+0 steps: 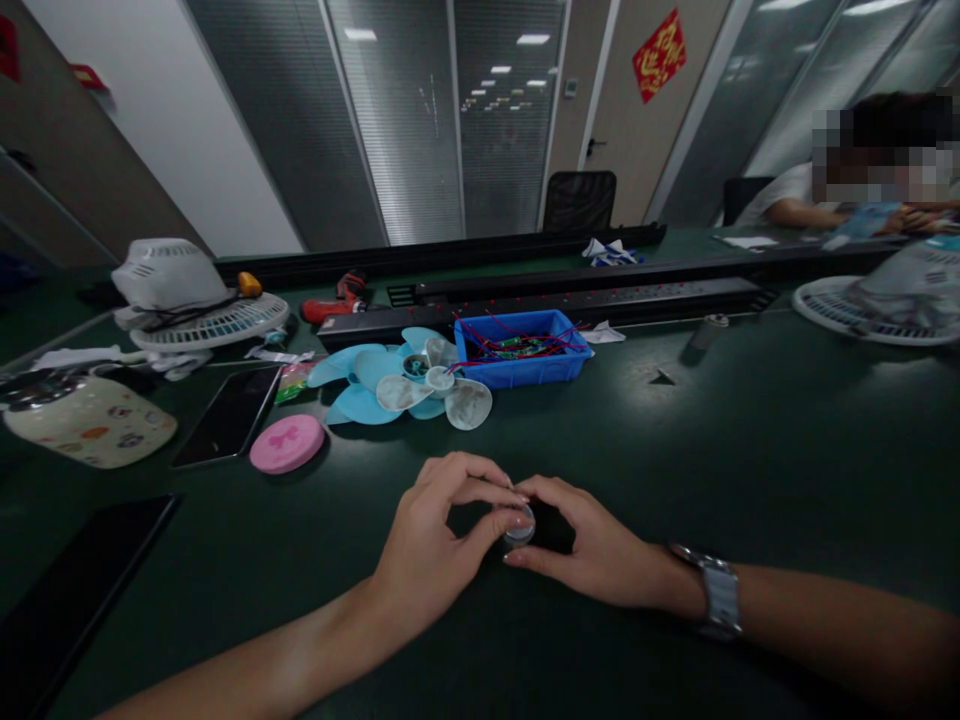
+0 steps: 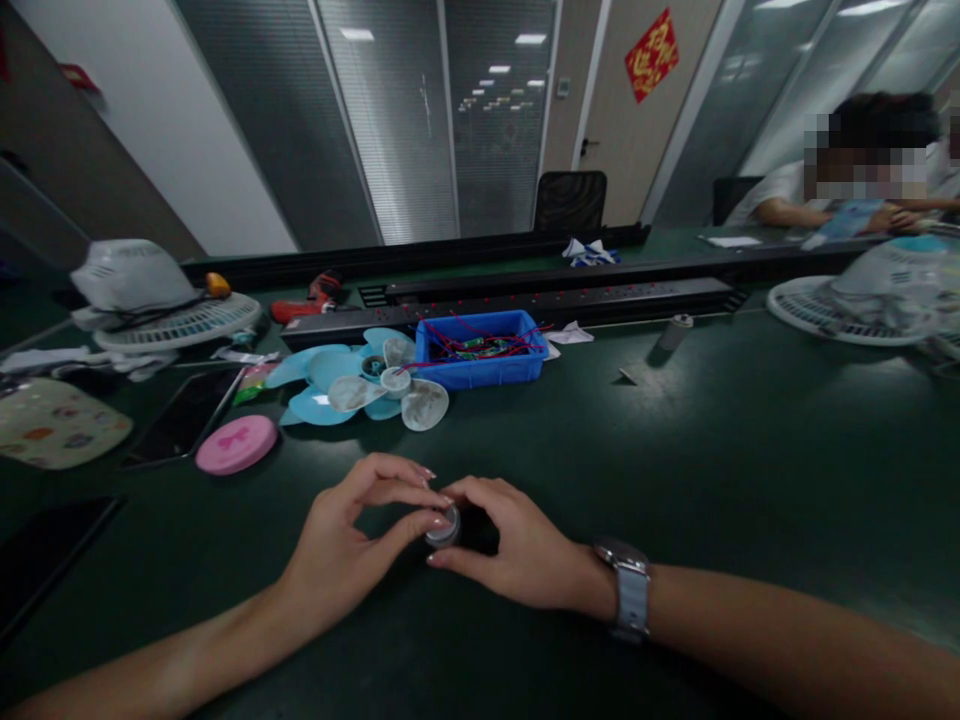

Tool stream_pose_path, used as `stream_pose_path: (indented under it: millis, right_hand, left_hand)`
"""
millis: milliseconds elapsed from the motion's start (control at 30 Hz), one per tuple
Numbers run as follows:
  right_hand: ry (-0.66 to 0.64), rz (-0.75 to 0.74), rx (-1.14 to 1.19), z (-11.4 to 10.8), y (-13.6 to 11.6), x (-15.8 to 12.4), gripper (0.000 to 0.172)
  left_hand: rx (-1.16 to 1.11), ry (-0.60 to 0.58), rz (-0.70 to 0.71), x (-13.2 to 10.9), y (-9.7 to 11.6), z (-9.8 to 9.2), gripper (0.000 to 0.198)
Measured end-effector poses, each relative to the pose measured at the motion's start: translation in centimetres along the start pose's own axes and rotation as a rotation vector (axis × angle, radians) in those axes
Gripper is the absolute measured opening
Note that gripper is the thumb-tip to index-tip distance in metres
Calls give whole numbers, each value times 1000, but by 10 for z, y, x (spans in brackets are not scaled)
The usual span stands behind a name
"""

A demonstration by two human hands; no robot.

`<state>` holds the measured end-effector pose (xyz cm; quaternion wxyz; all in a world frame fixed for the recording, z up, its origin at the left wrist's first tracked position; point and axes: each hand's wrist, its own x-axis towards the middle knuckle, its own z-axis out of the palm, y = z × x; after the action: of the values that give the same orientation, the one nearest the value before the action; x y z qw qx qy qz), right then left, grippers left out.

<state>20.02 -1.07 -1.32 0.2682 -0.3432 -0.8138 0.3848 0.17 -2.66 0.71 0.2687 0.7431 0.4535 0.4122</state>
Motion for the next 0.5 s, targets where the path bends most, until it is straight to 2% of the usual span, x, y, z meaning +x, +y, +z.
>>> stream_pose_path:
  millis: [200, 500]
  right_hand:
    - [14, -16, 7, 0, 0, 0, 36]
    - [9, 6, 18, 0, 1, -2, 40]
  left_hand:
    - [-14, 41, 49, -2, -1, 2, 13]
    - [29, -96, -8, 2, 3, -2, 22]
